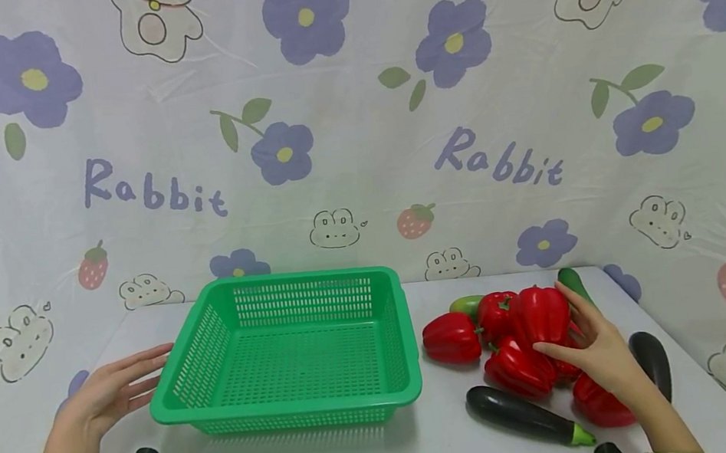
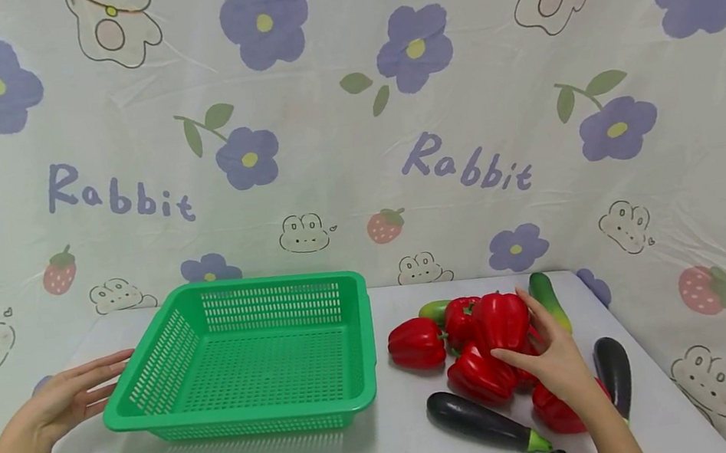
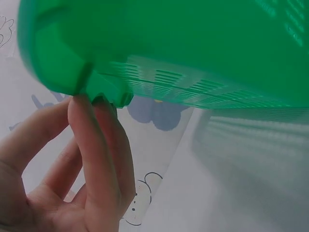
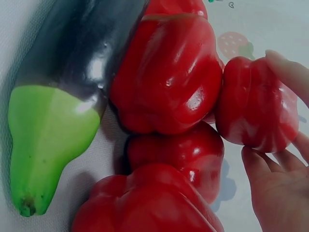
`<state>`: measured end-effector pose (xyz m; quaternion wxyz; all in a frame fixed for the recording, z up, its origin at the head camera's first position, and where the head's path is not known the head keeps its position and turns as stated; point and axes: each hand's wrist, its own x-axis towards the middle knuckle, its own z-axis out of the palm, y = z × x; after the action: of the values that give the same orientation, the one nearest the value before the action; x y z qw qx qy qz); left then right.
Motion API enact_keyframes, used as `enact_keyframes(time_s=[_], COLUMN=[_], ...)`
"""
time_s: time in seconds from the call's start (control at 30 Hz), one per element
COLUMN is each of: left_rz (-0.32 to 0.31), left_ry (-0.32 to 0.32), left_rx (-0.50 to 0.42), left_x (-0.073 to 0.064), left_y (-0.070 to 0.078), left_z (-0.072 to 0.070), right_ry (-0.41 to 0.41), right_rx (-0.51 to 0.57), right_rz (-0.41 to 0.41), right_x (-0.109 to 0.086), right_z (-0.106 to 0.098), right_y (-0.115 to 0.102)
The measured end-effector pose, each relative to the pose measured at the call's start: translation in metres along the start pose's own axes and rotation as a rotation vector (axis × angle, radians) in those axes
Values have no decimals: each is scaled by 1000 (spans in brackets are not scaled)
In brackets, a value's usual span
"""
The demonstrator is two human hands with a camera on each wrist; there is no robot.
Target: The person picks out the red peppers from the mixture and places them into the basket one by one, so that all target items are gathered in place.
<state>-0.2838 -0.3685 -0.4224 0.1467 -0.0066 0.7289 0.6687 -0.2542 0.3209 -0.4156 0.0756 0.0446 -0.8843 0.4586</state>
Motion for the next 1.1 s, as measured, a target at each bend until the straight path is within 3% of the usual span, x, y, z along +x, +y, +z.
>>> enact_keyframes(time_s=[0.67,1.1], left_rz=[-27,-3], left_ry=[9,-6], left_rx=[-126,-211], left_x=[-1,-1], left_y=[-10,-14], left_z=[2,5], right_ry=[7,43], right_rx=[66,70], right_rz=[-5,-45], right_x=[1,4], right_z=[-3,1], right_y=[-9,-22])
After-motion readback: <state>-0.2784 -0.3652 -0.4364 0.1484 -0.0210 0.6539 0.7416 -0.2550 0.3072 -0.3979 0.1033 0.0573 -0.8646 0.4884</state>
